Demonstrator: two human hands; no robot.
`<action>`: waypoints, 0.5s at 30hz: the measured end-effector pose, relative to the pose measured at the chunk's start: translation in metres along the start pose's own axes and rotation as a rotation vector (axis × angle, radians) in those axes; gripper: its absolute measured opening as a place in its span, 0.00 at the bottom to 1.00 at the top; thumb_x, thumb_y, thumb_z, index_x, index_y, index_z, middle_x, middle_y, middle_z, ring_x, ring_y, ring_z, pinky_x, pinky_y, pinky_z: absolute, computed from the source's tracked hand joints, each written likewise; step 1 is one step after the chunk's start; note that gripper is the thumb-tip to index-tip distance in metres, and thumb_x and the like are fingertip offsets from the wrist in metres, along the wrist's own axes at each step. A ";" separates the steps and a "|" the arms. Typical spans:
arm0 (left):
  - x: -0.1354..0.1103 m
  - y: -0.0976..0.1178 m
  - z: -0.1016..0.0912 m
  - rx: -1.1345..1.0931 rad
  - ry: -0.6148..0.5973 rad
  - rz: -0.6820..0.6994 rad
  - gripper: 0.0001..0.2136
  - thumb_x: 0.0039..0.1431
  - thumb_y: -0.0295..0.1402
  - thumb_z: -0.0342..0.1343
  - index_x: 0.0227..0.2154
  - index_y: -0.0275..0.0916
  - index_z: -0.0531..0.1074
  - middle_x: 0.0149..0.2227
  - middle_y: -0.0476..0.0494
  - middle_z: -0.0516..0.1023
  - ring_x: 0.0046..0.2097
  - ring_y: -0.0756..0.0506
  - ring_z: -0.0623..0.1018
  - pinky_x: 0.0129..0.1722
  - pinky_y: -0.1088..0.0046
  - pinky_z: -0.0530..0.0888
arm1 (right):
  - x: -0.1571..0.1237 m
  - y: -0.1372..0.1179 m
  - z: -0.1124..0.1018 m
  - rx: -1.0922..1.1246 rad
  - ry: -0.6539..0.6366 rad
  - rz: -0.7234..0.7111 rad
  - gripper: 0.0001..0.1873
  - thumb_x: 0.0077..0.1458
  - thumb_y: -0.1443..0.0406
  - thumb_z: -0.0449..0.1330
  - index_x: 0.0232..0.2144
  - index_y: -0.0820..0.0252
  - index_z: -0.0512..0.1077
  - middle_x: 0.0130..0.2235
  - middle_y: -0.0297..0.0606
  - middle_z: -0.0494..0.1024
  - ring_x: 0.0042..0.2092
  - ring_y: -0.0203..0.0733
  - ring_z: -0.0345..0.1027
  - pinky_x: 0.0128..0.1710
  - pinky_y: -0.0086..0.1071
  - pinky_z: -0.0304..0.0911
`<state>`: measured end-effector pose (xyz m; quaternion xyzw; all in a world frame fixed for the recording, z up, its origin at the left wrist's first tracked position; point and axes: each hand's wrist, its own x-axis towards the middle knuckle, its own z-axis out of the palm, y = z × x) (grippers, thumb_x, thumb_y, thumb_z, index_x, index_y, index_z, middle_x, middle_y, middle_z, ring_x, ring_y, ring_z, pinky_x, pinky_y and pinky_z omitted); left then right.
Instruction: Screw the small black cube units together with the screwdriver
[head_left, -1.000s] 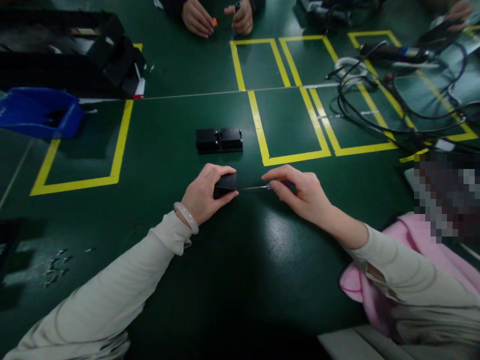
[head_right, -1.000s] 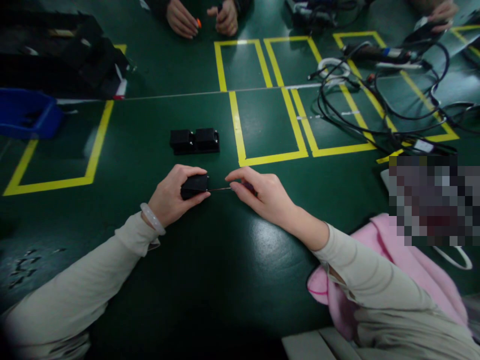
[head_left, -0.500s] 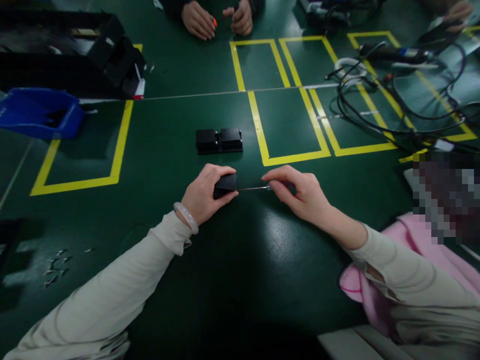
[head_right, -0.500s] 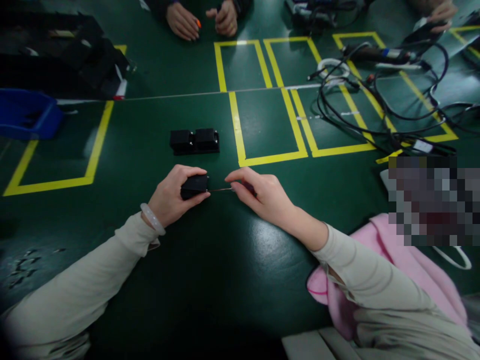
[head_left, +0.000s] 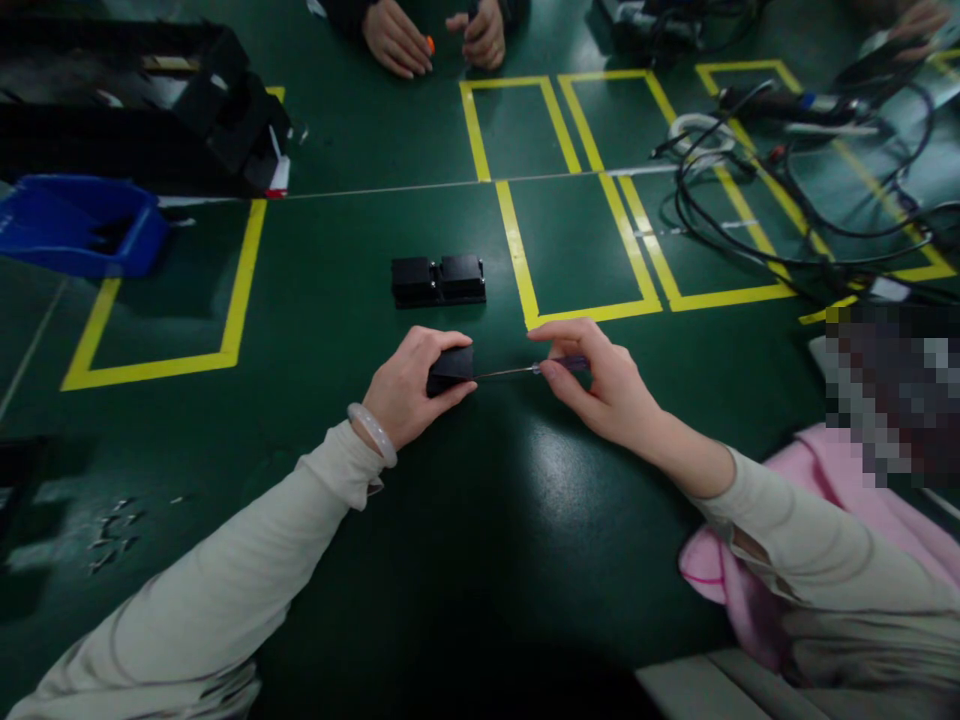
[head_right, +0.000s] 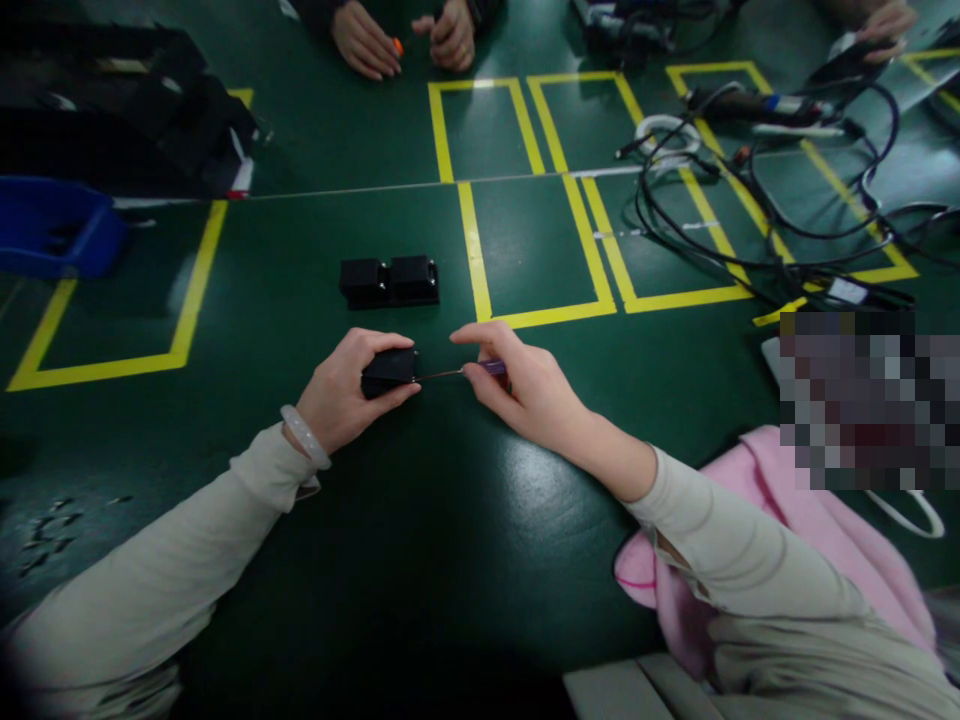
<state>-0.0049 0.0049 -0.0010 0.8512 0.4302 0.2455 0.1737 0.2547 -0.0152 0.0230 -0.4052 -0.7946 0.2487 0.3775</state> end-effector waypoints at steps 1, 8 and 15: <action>0.000 0.000 0.000 0.001 0.002 0.001 0.18 0.62 0.35 0.60 0.53 0.40 0.66 0.50 0.41 0.72 0.52 0.41 0.74 0.52 0.60 0.74 | 0.000 0.000 0.000 0.001 -0.006 0.002 0.11 0.64 0.66 0.55 0.49 0.59 0.69 0.31 0.31 0.73 0.29 0.32 0.69 0.31 0.26 0.64; 0.000 -0.001 0.000 0.015 -0.007 -0.010 0.19 0.61 0.35 0.61 0.54 0.40 0.65 0.50 0.41 0.72 0.52 0.40 0.75 0.51 0.59 0.75 | 0.003 0.000 -0.002 -0.010 -0.029 0.004 0.07 0.64 0.64 0.58 0.33 0.60 0.71 0.25 0.28 0.73 0.24 0.28 0.66 0.24 0.23 0.57; 0.000 0.000 0.000 0.009 0.000 0.001 0.19 0.61 0.34 0.61 0.53 0.39 0.66 0.49 0.42 0.72 0.51 0.41 0.75 0.51 0.61 0.74 | 0.000 0.001 -0.001 -0.014 -0.013 0.010 0.08 0.63 0.67 0.56 0.45 0.58 0.69 0.33 0.33 0.76 0.32 0.33 0.71 0.34 0.27 0.65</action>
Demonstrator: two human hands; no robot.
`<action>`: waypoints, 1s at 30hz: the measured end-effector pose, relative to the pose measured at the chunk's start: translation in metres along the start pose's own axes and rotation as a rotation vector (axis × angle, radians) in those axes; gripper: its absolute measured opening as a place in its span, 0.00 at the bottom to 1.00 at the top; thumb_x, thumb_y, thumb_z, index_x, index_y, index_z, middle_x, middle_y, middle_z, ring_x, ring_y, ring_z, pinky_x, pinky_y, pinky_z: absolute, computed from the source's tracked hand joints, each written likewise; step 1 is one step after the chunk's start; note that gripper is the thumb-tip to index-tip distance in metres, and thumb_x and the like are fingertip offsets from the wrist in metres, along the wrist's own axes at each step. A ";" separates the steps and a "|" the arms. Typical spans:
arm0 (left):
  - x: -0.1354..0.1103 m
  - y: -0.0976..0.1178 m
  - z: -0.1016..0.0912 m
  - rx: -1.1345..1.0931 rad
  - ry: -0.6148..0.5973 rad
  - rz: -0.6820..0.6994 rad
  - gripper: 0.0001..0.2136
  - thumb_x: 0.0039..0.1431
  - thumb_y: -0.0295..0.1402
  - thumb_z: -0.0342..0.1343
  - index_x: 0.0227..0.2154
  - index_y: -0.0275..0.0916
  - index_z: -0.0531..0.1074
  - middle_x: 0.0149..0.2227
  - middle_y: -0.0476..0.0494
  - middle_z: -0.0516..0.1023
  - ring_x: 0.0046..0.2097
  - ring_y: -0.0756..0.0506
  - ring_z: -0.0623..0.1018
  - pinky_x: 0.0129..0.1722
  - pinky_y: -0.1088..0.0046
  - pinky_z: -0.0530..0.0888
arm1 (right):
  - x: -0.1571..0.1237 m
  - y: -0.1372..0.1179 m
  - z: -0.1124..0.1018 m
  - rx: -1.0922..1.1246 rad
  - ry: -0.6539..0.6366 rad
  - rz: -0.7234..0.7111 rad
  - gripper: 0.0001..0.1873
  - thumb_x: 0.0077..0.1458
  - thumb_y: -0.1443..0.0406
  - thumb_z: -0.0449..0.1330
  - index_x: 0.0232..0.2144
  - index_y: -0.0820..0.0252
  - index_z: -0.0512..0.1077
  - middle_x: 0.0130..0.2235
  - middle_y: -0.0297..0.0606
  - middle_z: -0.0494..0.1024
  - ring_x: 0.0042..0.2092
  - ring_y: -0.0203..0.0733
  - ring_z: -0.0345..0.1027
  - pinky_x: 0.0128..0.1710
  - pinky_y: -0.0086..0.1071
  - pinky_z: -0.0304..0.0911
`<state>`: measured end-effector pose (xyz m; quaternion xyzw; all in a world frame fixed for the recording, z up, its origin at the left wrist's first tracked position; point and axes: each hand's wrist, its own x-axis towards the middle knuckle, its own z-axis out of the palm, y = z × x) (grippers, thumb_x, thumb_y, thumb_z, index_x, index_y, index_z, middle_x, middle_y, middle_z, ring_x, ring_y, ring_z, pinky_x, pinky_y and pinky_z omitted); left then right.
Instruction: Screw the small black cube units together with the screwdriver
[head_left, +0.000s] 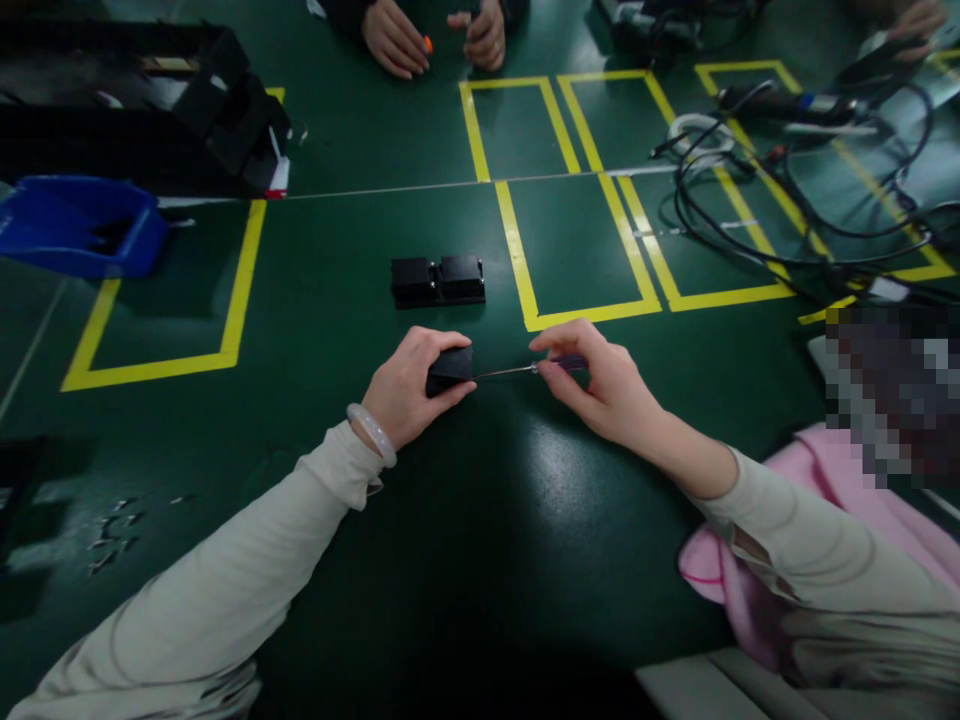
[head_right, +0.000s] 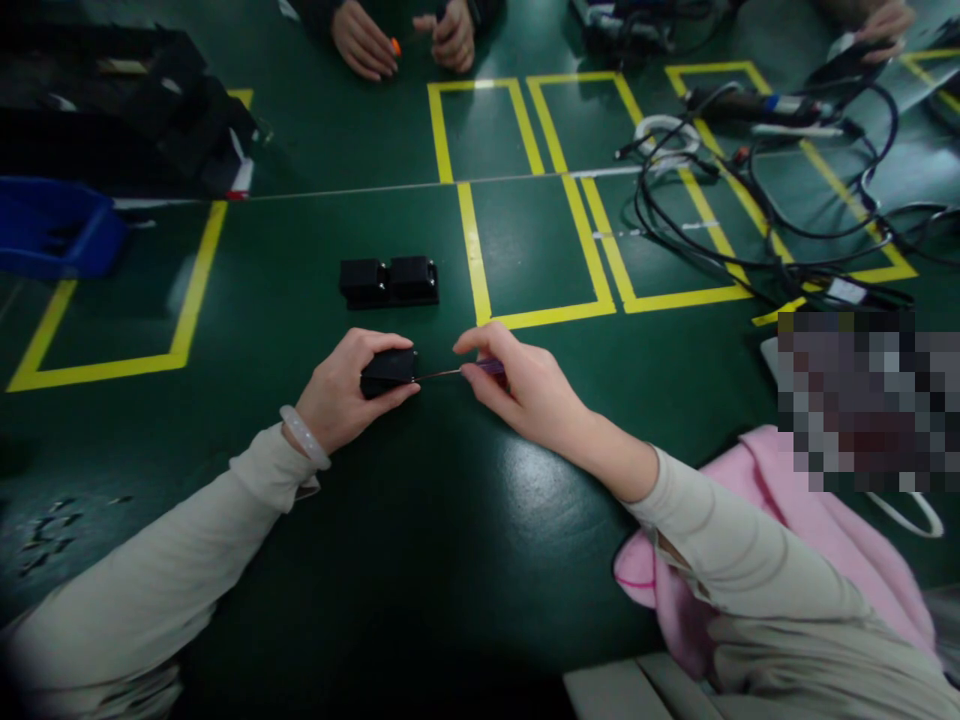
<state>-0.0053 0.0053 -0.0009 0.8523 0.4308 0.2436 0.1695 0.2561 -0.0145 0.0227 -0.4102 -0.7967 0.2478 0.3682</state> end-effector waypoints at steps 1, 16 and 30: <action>0.000 0.000 0.000 0.001 0.001 0.001 0.19 0.61 0.34 0.61 0.53 0.39 0.66 0.49 0.42 0.72 0.51 0.41 0.75 0.51 0.61 0.74 | 0.000 0.000 0.000 -0.004 -0.003 -0.004 0.07 0.63 0.67 0.56 0.44 0.58 0.69 0.33 0.33 0.75 0.32 0.33 0.70 0.33 0.26 0.65; -0.001 -0.001 0.000 0.008 -0.002 -0.001 0.19 0.61 0.34 0.61 0.53 0.39 0.66 0.50 0.41 0.72 0.51 0.41 0.75 0.50 0.60 0.75 | 0.006 -0.004 -0.004 -0.030 -0.022 -0.036 0.06 0.63 0.66 0.58 0.32 0.61 0.70 0.25 0.29 0.73 0.24 0.28 0.66 0.25 0.22 0.58; 0.000 -0.001 0.000 -0.004 -0.001 -0.004 0.18 0.61 0.35 0.61 0.53 0.39 0.66 0.49 0.42 0.72 0.51 0.41 0.75 0.51 0.60 0.74 | 0.001 0.000 0.001 0.067 -0.016 0.029 0.04 0.64 0.66 0.57 0.35 0.59 0.69 0.28 0.28 0.71 0.24 0.26 0.65 0.26 0.23 0.59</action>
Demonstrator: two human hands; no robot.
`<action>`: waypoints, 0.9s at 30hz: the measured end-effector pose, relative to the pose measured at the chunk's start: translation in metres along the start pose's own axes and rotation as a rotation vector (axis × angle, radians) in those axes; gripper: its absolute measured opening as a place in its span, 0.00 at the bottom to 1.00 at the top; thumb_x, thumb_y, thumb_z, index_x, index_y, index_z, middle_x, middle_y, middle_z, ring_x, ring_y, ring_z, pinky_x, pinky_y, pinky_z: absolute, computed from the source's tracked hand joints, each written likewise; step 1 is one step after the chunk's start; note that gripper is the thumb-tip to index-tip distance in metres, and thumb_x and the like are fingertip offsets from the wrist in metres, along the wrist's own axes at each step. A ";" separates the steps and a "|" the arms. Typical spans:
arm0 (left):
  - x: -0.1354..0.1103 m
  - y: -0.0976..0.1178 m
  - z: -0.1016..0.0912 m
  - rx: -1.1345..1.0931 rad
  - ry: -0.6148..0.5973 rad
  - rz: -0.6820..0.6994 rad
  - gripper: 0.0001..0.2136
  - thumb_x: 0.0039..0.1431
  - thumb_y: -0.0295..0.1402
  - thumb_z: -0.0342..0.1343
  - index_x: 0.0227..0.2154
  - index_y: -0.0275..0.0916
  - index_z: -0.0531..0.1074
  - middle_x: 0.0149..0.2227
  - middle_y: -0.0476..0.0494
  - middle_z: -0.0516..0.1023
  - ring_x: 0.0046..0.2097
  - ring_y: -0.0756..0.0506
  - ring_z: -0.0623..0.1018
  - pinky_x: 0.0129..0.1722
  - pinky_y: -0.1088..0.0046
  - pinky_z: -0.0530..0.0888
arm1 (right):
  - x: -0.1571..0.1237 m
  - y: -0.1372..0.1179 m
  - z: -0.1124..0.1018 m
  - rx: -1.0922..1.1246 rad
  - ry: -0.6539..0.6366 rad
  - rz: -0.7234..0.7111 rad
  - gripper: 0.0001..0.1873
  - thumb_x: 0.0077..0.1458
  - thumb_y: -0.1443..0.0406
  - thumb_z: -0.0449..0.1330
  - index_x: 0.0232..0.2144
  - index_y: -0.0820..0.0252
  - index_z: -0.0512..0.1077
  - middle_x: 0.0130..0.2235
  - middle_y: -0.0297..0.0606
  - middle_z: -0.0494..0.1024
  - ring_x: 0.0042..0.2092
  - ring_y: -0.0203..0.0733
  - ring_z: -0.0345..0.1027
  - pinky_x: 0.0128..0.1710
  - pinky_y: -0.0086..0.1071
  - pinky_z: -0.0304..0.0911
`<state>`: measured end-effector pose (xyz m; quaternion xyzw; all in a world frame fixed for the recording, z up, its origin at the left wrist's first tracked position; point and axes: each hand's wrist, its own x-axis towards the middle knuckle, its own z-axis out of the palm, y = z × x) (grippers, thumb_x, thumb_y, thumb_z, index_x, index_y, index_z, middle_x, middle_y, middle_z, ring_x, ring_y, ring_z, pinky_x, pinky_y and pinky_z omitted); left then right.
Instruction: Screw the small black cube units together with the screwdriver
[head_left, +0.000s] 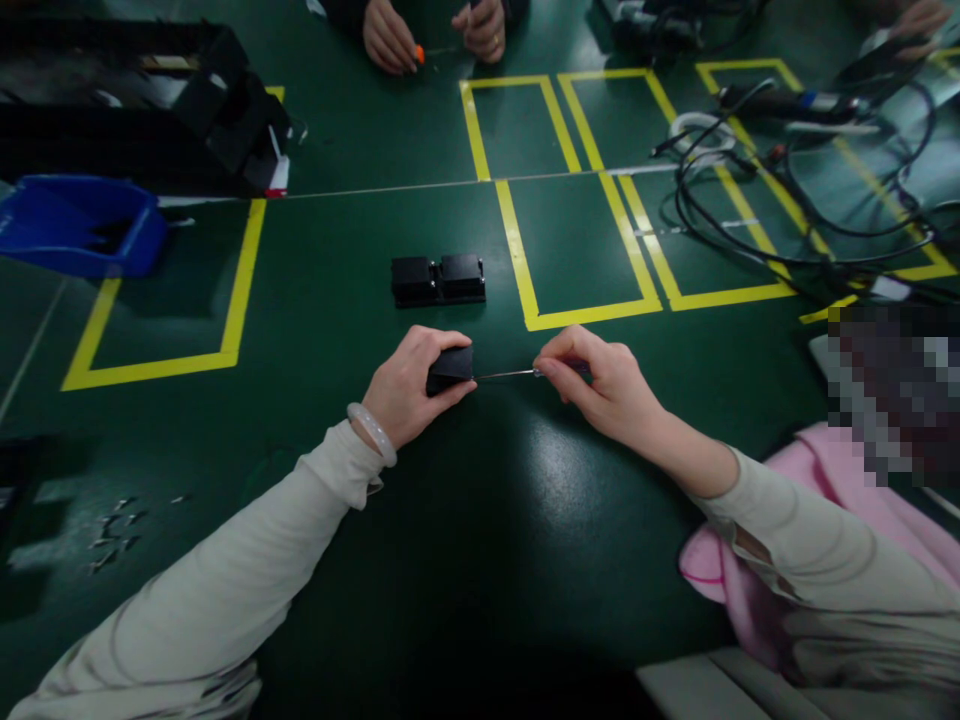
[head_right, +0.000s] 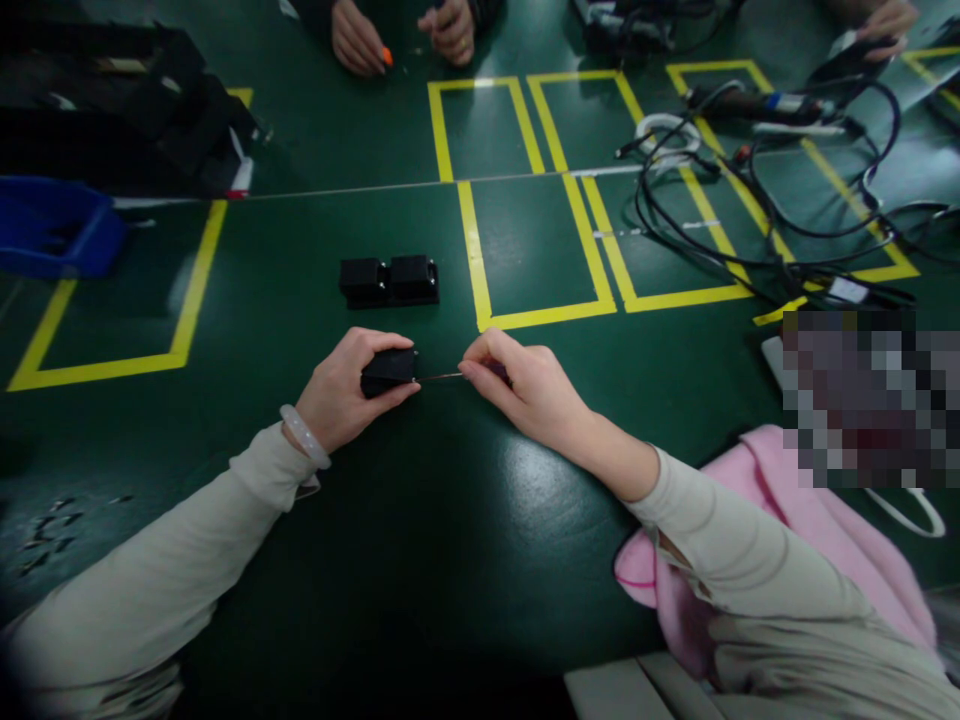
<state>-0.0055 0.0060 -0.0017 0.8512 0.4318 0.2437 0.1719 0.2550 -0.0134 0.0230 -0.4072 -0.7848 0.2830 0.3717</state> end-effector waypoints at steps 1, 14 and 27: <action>0.000 0.000 0.000 -0.003 0.001 0.000 0.18 0.61 0.35 0.61 0.52 0.39 0.66 0.49 0.42 0.72 0.51 0.41 0.75 0.51 0.60 0.74 | 0.000 0.000 0.000 0.002 0.007 0.000 0.02 0.64 0.66 0.57 0.37 0.59 0.68 0.29 0.28 0.72 0.26 0.27 0.66 0.28 0.23 0.60; 0.000 0.000 0.000 -0.015 0.002 0.012 0.18 0.62 0.35 0.60 0.52 0.40 0.66 0.49 0.42 0.72 0.51 0.41 0.75 0.51 0.60 0.74 | -0.002 0.002 0.003 0.030 0.043 0.004 0.02 0.64 0.66 0.58 0.37 0.57 0.66 0.33 0.30 0.73 0.29 0.29 0.68 0.32 0.26 0.64; -0.001 0.001 -0.003 -0.002 -0.045 0.002 0.19 0.61 0.33 0.59 0.53 0.41 0.64 0.51 0.41 0.71 0.52 0.40 0.74 0.53 0.56 0.74 | -0.001 0.002 0.000 0.021 0.033 0.005 0.06 0.64 0.63 0.57 0.33 0.57 0.67 0.28 0.29 0.70 0.27 0.30 0.63 0.27 0.26 0.59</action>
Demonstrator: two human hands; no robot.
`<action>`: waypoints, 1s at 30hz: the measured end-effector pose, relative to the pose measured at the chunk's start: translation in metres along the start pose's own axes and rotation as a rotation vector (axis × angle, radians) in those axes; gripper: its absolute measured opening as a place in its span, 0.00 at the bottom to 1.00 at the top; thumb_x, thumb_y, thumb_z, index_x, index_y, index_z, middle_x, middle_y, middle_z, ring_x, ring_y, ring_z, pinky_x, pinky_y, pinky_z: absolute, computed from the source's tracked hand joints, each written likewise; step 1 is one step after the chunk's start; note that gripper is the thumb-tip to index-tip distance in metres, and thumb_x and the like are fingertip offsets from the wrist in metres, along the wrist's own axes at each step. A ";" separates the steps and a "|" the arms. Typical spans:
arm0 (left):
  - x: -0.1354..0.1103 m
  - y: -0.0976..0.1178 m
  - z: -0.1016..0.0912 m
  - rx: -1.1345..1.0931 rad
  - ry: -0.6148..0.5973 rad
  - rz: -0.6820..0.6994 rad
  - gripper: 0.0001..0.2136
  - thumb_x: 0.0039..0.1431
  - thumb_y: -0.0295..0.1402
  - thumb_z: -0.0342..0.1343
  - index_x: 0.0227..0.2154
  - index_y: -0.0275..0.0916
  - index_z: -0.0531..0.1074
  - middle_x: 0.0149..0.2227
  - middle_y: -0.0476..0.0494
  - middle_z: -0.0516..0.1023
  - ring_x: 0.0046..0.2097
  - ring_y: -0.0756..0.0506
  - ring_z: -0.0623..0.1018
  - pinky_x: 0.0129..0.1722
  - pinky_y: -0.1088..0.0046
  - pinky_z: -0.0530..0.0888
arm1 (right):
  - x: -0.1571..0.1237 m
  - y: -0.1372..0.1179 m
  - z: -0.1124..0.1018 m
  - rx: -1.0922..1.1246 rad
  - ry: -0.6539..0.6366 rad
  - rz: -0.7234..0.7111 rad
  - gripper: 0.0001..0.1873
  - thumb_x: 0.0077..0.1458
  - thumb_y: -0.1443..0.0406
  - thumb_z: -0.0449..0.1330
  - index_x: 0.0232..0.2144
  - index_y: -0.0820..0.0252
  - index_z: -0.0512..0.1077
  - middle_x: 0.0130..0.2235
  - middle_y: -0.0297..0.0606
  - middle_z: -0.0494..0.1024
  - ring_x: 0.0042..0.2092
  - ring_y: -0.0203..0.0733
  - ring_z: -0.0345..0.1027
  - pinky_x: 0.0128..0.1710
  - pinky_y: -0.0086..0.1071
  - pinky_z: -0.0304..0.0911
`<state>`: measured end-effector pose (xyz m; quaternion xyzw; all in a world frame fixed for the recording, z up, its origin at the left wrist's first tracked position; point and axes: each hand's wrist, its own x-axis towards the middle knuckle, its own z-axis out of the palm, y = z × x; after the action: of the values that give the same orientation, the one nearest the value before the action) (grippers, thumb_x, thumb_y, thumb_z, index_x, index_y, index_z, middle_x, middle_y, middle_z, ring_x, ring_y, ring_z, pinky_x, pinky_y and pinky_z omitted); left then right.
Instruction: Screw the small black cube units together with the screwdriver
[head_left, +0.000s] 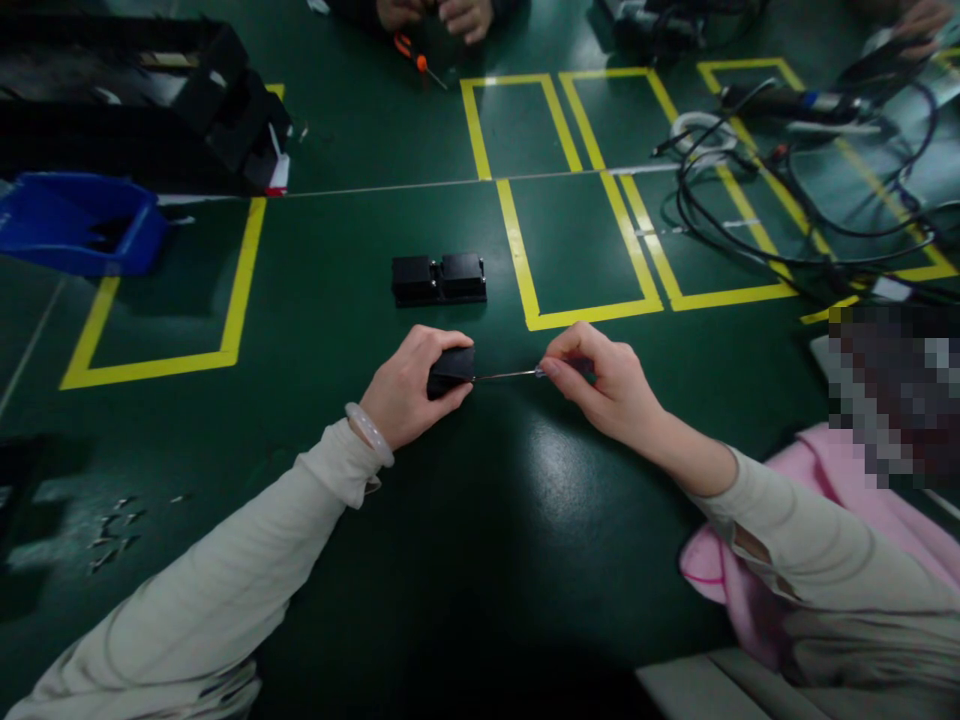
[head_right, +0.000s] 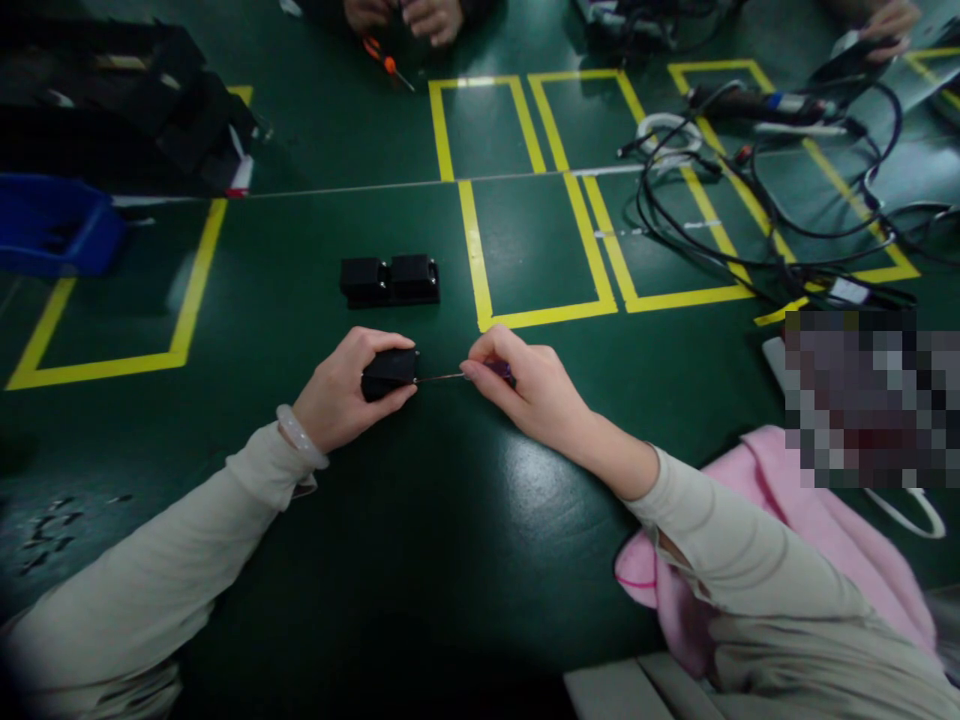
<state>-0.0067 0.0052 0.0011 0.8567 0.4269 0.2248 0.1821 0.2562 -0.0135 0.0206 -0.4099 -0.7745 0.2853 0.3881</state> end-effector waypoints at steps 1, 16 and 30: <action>0.000 0.000 0.000 -0.001 -0.002 0.001 0.19 0.61 0.33 0.59 0.53 0.41 0.64 0.51 0.41 0.71 0.52 0.40 0.74 0.53 0.57 0.74 | 0.000 0.000 0.000 0.006 -0.003 0.000 0.06 0.64 0.64 0.57 0.33 0.57 0.66 0.29 0.29 0.70 0.27 0.30 0.64 0.28 0.26 0.59; 0.000 0.000 -0.001 -0.024 0.012 0.012 0.18 0.61 0.32 0.59 0.53 0.41 0.65 0.50 0.42 0.72 0.52 0.41 0.74 0.53 0.59 0.74 | -0.001 0.001 0.001 0.024 -0.010 0.010 0.03 0.64 0.64 0.57 0.40 0.56 0.66 0.33 0.30 0.72 0.28 0.29 0.66 0.31 0.27 0.63; 0.001 0.000 -0.001 -0.028 0.010 0.016 0.17 0.61 0.32 0.58 0.53 0.40 0.65 0.50 0.41 0.72 0.52 0.41 0.74 0.53 0.58 0.74 | -0.001 0.000 0.003 0.017 0.060 -0.020 0.03 0.62 0.67 0.59 0.37 0.56 0.66 0.34 0.30 0.72 0.31 0.29 0.66 0.32 0.26 0.62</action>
<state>-0.0071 0.0059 0.0022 0.8564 0.4178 0.2366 0.1900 0.2538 -0.0150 0.0183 -0.4071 -0.7643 0.2755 0.4174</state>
